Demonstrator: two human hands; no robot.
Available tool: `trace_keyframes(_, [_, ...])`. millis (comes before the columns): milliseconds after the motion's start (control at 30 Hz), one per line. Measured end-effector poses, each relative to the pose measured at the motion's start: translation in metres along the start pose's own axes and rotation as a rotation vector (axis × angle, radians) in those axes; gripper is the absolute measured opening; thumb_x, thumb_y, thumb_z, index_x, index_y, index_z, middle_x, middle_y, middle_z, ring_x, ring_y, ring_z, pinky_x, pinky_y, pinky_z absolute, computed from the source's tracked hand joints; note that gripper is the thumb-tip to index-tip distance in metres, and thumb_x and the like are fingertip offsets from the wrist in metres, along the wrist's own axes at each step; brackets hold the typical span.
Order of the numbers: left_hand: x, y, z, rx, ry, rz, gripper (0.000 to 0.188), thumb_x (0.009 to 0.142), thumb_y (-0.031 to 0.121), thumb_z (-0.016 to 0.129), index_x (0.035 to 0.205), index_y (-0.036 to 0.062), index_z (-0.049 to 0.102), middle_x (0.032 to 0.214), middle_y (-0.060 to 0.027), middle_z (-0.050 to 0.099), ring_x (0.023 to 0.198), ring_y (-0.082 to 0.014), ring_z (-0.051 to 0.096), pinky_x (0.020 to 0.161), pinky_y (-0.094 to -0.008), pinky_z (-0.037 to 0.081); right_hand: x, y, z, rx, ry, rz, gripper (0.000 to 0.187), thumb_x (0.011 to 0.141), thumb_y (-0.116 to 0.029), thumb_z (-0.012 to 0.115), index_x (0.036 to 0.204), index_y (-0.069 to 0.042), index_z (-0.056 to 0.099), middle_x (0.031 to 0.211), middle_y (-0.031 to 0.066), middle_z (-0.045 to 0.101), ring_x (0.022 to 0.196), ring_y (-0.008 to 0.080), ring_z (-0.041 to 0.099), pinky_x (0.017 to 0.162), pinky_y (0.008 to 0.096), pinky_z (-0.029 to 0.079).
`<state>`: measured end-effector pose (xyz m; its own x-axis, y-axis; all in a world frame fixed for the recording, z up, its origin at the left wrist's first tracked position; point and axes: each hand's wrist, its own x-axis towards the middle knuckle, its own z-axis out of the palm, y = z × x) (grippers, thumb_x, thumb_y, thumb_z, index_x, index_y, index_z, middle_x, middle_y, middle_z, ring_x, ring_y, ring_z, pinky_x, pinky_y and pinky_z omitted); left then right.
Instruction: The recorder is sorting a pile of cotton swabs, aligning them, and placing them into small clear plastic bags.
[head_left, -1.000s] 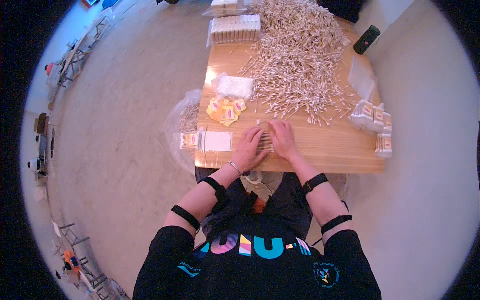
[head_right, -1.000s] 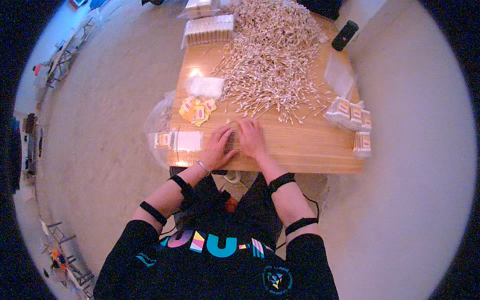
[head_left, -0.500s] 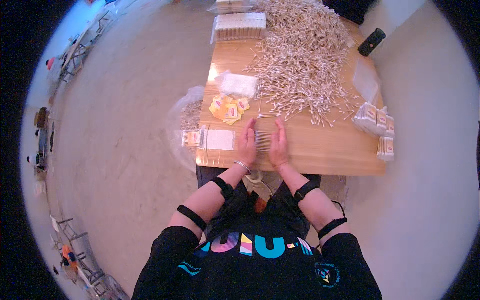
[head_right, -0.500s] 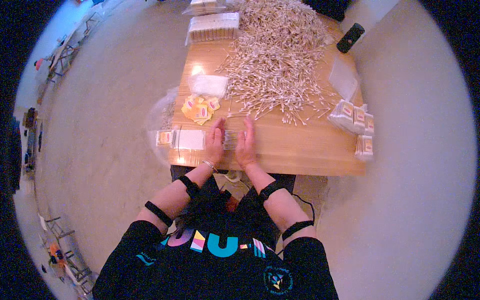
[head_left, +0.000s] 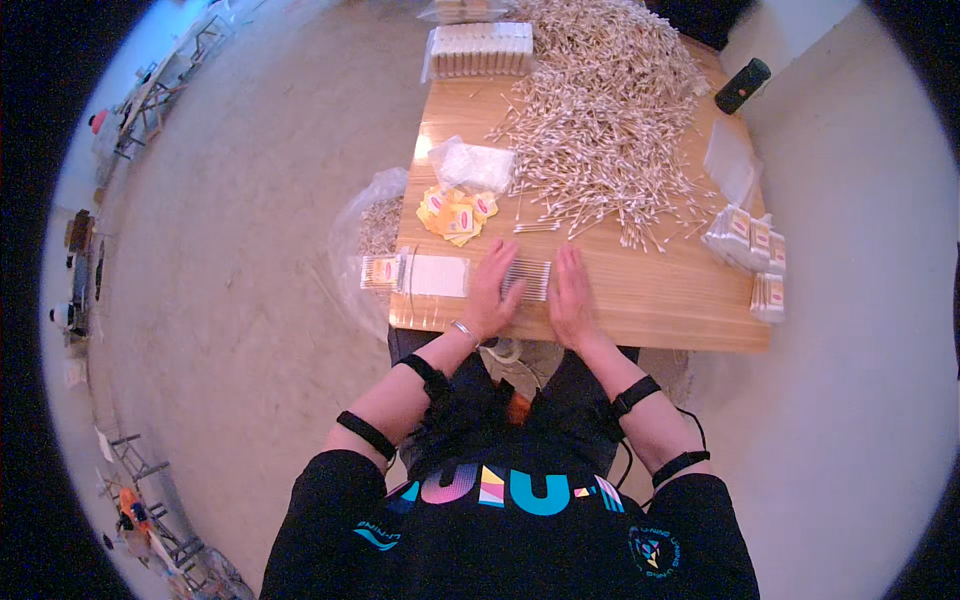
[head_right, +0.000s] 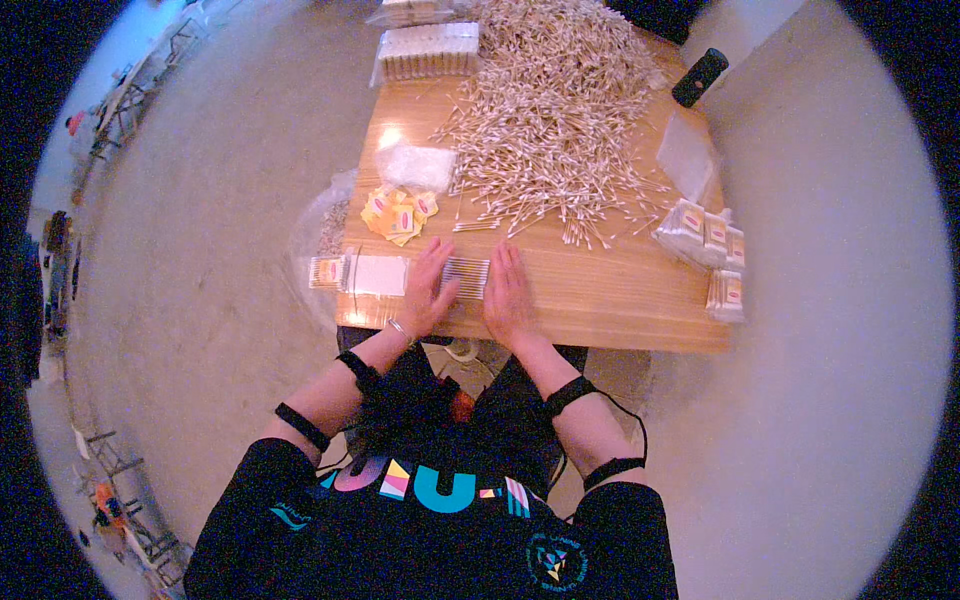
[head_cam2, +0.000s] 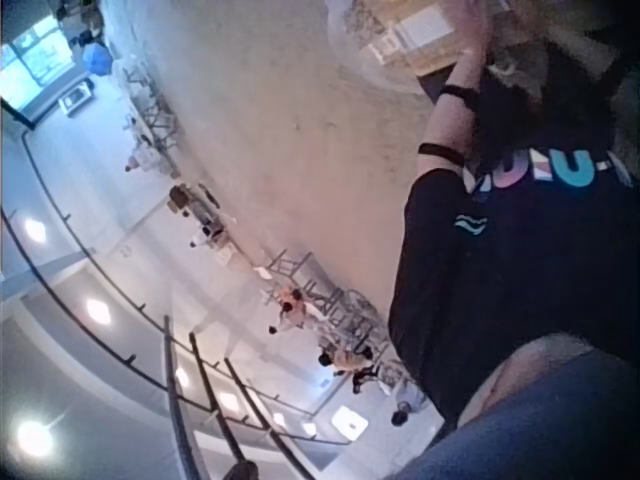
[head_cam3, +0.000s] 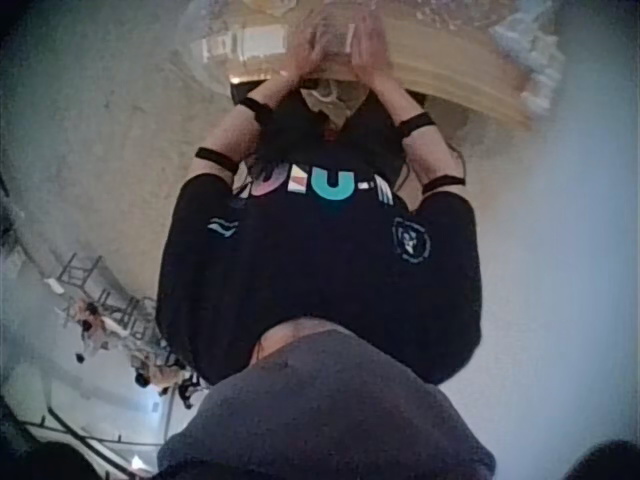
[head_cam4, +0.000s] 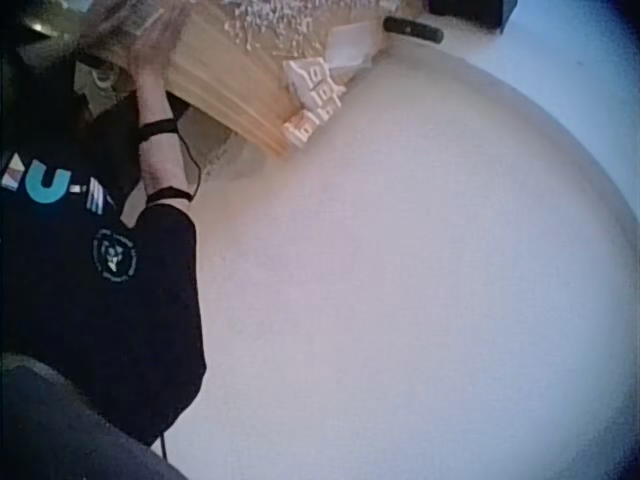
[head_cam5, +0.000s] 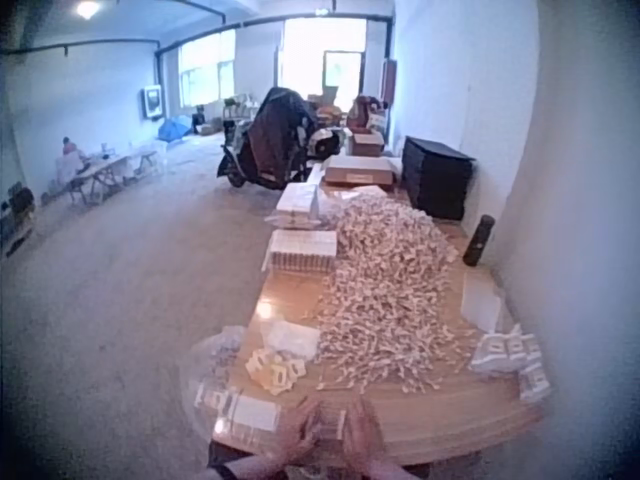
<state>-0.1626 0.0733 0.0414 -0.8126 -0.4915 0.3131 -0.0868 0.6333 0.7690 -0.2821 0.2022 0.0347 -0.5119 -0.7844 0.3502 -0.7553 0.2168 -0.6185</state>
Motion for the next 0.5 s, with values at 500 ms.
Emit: trace_keyframes(500, [-0.008, 0.018, -0.002, 0.509, -0.28, 0.021, 0.063, 0.085, 0.044, 0.051, 0.133, 0.0043, 0.037, 0.144, -0.0199, 0.022, 0.136, -0.0354, 0.015, 0.111, -0.045, 0.009, 0.028, 0.008, -0.005, -0.223, -0.089, -0.103, 0.026, 0.077, -0.005, 0.053, 0.102, -0.007, 0.061, 0.128, 0.0153, 0.044, 0.124, 0.036, 0.033, 0.104, 0.0438, 0.028])
